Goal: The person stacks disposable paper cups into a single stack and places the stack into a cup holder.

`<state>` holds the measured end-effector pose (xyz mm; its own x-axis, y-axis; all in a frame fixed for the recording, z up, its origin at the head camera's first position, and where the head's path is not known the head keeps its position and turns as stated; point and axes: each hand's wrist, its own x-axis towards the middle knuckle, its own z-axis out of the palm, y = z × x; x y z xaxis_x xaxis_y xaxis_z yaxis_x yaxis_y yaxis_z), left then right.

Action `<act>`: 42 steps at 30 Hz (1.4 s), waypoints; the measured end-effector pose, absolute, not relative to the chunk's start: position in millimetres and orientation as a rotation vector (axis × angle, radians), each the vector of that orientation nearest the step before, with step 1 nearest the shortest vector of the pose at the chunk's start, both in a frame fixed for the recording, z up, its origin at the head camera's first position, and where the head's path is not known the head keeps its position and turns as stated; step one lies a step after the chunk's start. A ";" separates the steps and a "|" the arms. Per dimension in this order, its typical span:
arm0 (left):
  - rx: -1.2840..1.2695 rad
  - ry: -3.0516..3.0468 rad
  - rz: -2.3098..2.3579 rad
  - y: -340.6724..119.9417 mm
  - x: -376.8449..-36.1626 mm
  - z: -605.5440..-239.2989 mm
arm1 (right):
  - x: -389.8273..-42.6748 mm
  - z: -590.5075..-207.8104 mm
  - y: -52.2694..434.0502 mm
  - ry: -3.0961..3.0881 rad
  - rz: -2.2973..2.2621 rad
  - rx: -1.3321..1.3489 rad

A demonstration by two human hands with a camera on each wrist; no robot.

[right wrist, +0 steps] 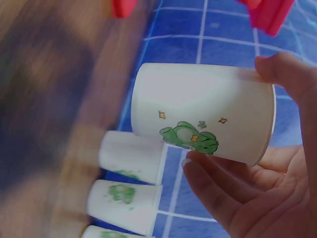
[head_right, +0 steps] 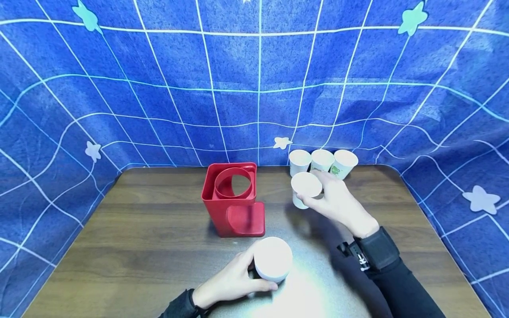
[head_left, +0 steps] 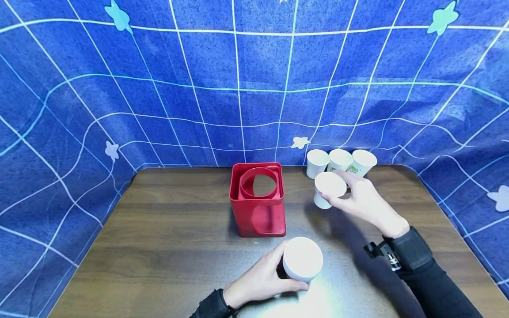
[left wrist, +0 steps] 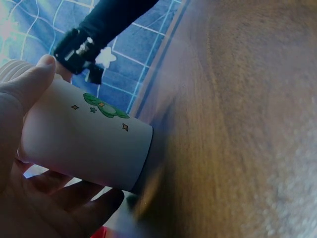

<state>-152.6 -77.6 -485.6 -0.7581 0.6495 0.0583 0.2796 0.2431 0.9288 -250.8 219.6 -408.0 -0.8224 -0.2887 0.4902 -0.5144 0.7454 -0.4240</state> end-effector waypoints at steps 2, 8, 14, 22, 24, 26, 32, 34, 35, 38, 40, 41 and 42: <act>0.855 2.187 1.517 -77.3 -152.7 -486.2 | -242.5 -401.2 218.7 -2.530 0.784 0.634; 0.873 2.199 1.517 -77.0 -153.0 -487.6 | -220.7 -385.0 214.8 -2.501 0.810 0.699; 0.893 2.208 1.525 -76.8 -153.5 -488.0 | -202.6 -372.4 209.6 -2.436 0.820 0.787; 0.941 2.192 1.550 -76.3 -154.1 -489.8 | -182.1 -352.2 201.9 -2.412 0.849 0.941; 0.942 2.196 1.546 -76.2 -154.4 -490.4 | -178.2 -348.3 200.0 -2.421 0.863 0.977; 0.937 2.202 1.539 -76.2 -154.5 -490.9 | -174.8 -345.1 198.4 -2.435 0.867 1.013; 0.952 2.204 1.532 -76.8 -155.1 -491.5 | -166.9 -340.1 191.9 -2.499 0.887 1.097; 0.963 2.206 1.531 -76.8 -155.2 -491.3 | -164.8 -340.1 189.2 -2.520 0.896 1.111; 0.969 2.209 1.528 -76.8 -155.3 -491.4 | -163.9 -340.5 188.1 -2.534 0.905 1.116; 0.986 2.223 1.521 -76.3 -155.4 -490.9 | -161.4 -343.2 185.0 -2.559 0.915 1.138; 0.993 2.233 1.516 -76.1 -155.5 -490.7 | -160.0 -345.5 183.7 -2.573 0.917 1.150; 0.997 2.237 1.514 -76.0 -155.6 -490.6 | -159.2 -346.6 183.3 -2.582 0.924 1.152; 0.999 2.241 1.511 -75.9 -155.7 -490.3 | -158.6 -347.8 183.0 -2.586 0.924 1.156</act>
<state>-155.7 -75.9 -490.3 -0.7302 0.6649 0.1574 0.3950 0.2228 0.8913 -158.6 183.0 -347.8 -0.6880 -0.6191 0.3787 -0.7189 0.5098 -0.4725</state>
